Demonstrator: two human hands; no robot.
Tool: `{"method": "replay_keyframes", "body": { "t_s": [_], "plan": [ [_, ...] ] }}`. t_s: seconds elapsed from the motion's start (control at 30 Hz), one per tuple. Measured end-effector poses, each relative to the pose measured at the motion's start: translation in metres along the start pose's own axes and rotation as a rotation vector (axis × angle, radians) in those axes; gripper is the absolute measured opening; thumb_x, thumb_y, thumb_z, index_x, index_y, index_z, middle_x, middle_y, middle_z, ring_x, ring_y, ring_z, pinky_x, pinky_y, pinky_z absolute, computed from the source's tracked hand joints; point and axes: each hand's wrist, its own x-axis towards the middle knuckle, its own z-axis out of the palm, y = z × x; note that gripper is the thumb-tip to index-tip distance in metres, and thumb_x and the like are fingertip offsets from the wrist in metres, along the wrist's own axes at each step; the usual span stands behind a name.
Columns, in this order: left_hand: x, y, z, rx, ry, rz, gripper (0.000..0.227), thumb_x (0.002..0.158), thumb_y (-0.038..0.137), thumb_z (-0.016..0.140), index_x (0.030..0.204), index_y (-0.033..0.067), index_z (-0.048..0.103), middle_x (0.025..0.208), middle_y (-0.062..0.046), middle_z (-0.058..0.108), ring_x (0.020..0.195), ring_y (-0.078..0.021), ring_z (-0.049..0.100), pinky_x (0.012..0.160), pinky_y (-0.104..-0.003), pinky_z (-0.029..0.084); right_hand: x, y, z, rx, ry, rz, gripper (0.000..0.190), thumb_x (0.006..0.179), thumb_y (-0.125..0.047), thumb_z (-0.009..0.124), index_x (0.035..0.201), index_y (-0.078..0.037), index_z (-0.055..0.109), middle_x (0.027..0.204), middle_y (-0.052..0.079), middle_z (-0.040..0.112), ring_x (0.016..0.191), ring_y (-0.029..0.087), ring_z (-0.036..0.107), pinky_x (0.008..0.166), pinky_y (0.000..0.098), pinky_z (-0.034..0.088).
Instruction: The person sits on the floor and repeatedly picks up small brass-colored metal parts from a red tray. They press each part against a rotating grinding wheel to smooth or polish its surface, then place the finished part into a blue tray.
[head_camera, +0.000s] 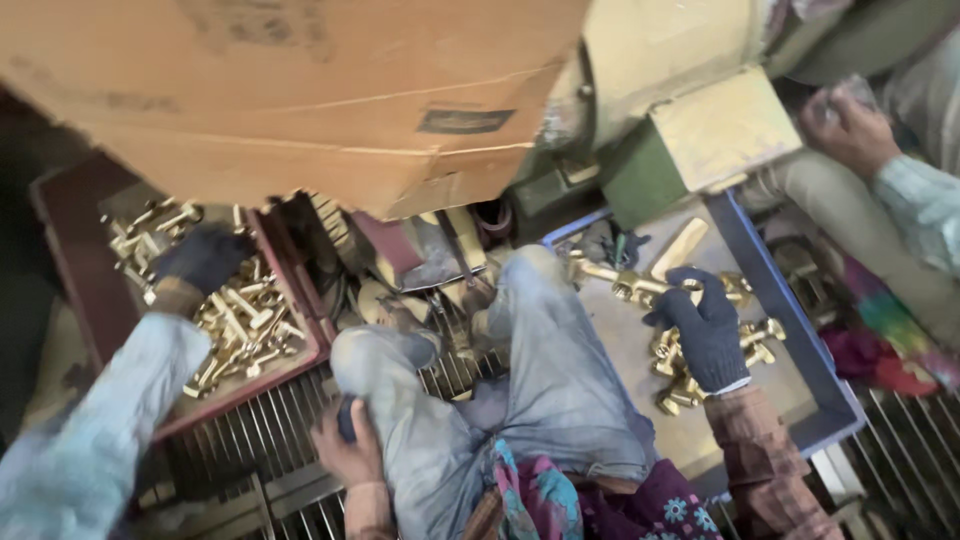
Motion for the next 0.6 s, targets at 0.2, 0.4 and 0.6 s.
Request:
{"method": "replay_keyframes", "body": {
  "t_s": [0.2, 0.4, 0.6],
  "plan": [
    [0.05, 0.024, 0.015, -0.292, -0.005, 0.066, 0.033, 0.097, 0.028, 0.075, 0.121, 0.0062, 0.071, 0.116, -0.015, 0.071, 0.105, -0.03, 0.069, 0.095, -0.039, 0.055, 0.005, -0.015, 0.081, 0.206, -0.316, -0.076, 0.028, 0.103, -0.018, 0.053, 0.121, 0.002, 0.061, 0.084, 0.008, 0.063, 0.068, 0.014, 0.06, 0.061, 0.028, 0.049],
    [0.083, 0.08, 0.071, -0.935, -0.393, -0.413, 0.035, 0.103, 0.034, 0.065, 0.121, 0.0058, 0.075, 0.11, -0.006, 0.072, 0.1, -0.0155, 0.065, 0.087, -0.029, 0.054, 0.02, -0.019, 0.154, 0.303, -0.615, -0.026, 0.026, 0.098, -0.016, 0.054, 0.117, 0.001, 0.062, 0.085, 0.008, 0.067, 0.066, 0.014, 0.063, 0.062, 0.028, 0.053],
    [0.094, 0.082, 0.092, -1.24, -0.602, -0.729, 0.033, 0.101, 0.037, 0.061, 0.115, 0.0085, 0.07, 0.086, -0.004, 0.071, 0.063, -0.015, 0.07, 0.046, -0.03, 0.053, 0.046, -0.018, 0.185, -0.021, -0.608, -0.121, 0.029, 0.094, -0.01, 0.063, 0.122, -0.005, 0.061, 0.087, 0.006, 0.067, 0.074, 0.011, 0.064, 0.067, 0.0271, 0.053]
  ]
}}
